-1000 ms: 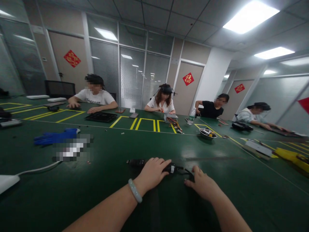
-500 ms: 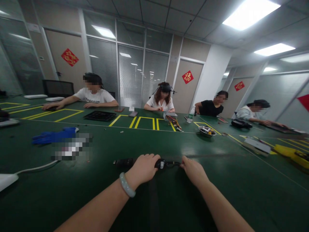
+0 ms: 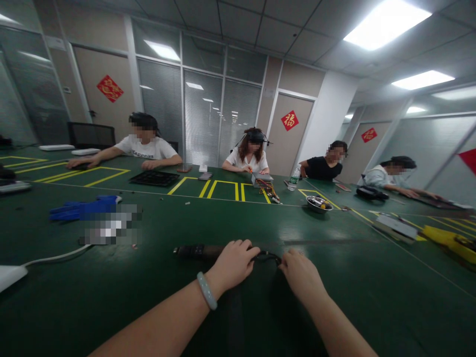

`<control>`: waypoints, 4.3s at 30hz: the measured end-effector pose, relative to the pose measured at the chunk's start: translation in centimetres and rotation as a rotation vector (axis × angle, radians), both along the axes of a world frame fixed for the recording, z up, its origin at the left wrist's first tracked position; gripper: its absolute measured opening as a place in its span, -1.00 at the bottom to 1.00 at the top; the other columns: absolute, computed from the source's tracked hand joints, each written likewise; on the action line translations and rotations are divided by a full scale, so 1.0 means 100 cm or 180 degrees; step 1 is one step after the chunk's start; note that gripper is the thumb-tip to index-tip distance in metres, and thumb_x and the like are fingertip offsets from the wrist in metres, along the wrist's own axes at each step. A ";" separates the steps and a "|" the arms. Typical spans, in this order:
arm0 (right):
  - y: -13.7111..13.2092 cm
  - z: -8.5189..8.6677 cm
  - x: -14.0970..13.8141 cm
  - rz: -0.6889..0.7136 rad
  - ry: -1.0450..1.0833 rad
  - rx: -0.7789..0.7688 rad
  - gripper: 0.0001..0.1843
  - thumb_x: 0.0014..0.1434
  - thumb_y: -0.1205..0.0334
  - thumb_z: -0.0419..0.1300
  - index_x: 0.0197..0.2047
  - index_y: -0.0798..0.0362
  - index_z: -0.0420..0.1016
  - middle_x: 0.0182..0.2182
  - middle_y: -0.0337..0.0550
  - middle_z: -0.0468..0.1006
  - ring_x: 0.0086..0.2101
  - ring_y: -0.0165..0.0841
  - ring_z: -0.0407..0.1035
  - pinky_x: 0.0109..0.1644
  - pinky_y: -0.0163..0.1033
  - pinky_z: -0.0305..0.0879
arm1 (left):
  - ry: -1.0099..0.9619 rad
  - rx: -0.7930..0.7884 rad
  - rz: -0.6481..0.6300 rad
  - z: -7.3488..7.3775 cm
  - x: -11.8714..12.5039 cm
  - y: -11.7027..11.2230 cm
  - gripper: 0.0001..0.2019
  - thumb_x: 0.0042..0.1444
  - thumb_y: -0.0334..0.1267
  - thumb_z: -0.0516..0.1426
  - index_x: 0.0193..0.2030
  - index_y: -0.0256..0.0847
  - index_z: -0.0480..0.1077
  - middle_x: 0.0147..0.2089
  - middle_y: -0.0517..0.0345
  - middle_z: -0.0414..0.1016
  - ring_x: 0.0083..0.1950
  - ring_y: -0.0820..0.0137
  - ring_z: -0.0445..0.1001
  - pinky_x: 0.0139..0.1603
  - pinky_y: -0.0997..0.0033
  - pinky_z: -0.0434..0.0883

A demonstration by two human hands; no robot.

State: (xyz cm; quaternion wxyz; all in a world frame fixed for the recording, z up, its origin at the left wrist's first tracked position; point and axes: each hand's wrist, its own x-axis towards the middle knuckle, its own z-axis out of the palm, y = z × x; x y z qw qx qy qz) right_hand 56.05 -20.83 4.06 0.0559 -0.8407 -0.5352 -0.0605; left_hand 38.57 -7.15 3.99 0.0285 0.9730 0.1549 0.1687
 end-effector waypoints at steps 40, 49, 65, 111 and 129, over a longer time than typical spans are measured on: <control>0.017 -0.003 -0.015 0.0307 0.0753 0.0764 -0.87 0.22 0.28 0.11 -0.24 -0.02 0.50 -0.24 -0.21 0.55 -0.15 -0.34 0.41 -0.05 -0.26 0.21 | -0.0259 -0.0250 0.0084 -0.005 0.005 0.001 -0.86 0.21 -0.16 0.13 -0.14 -0.12 0.38 -0.13 0.16 0.41 -0.11 0.31 0.42 -0.11 0.30 0.31; 0.018 -0.012 -0.018 0.0498 0.0838 0.0914 -0.87 0.22 0.25 0.12 -0.25 -0.01 0.50 -0.26 -0.22 0.55 -0.19 -0.33 0.41 -0.06 -0.23 0.21 | -0.0257 -0.0227 0.0056 -0.006 0.005 0.002 -0.84 0.25 -0.14 0.08 -0.13 -0.11 0.41 -0.13 0.16 0.41 -0.10 0.32 0.42 -0.12 0.32 0.31; 0.021 -0.013 -0.018 0.0380 0.0858 0.0874 -0.91 0.18 0.29 0.16 -0.27 0.00 0.51 -0.29 -0.22 0.55 -0.21 -0.34 0.40 -0.09 -0.27 0.19 | -0.0331 0.0005 -0.0063 -0.009 0.007 0.001 -0.93 0.17 -0.33 0.11 -0.20 -0.15 0.35 -0.15 0.14 0.41 -0.07 0.29 0.38 -0.02 0.27 0.28; 0.024 -0.025 -0.016 0.0053 0.1763 0.1255 -0.93 0.13 0.22 0.19 -0.34 -0.03 0.51 -0.33 -0.26 0.57 -0.30 -0.37 0.42 -0.22 -0.31 0.24 | -0.0554 -0.0391 -0.0074 -0.012 0.008 0.002 -0.90 0.20 -0.26 0.11 -0.19 -0.14 0.45 -0.17 0.18 0.48 -0.13 0.33 0.42 -0.08 0.28 0.34; 0.027 -0.031 -0.018 0.0099 0.1709 0.1146 -0.91 0.15 0.21 0.19 -0.29 -0.01 0.51 -0.30 -0.24 0.57 -0.29 -0.38 0.43 -0.21 -0.31 0.27 | -0.0525 -0.0371 -0.0106 -0.012 0.010 0.002 -0.92 0.20 -0.26 0.13 -0.21 -0.14 0.45 -0.18 0.17 0.48 -0.11 0.31 0.42 -0.08 0.29 0.32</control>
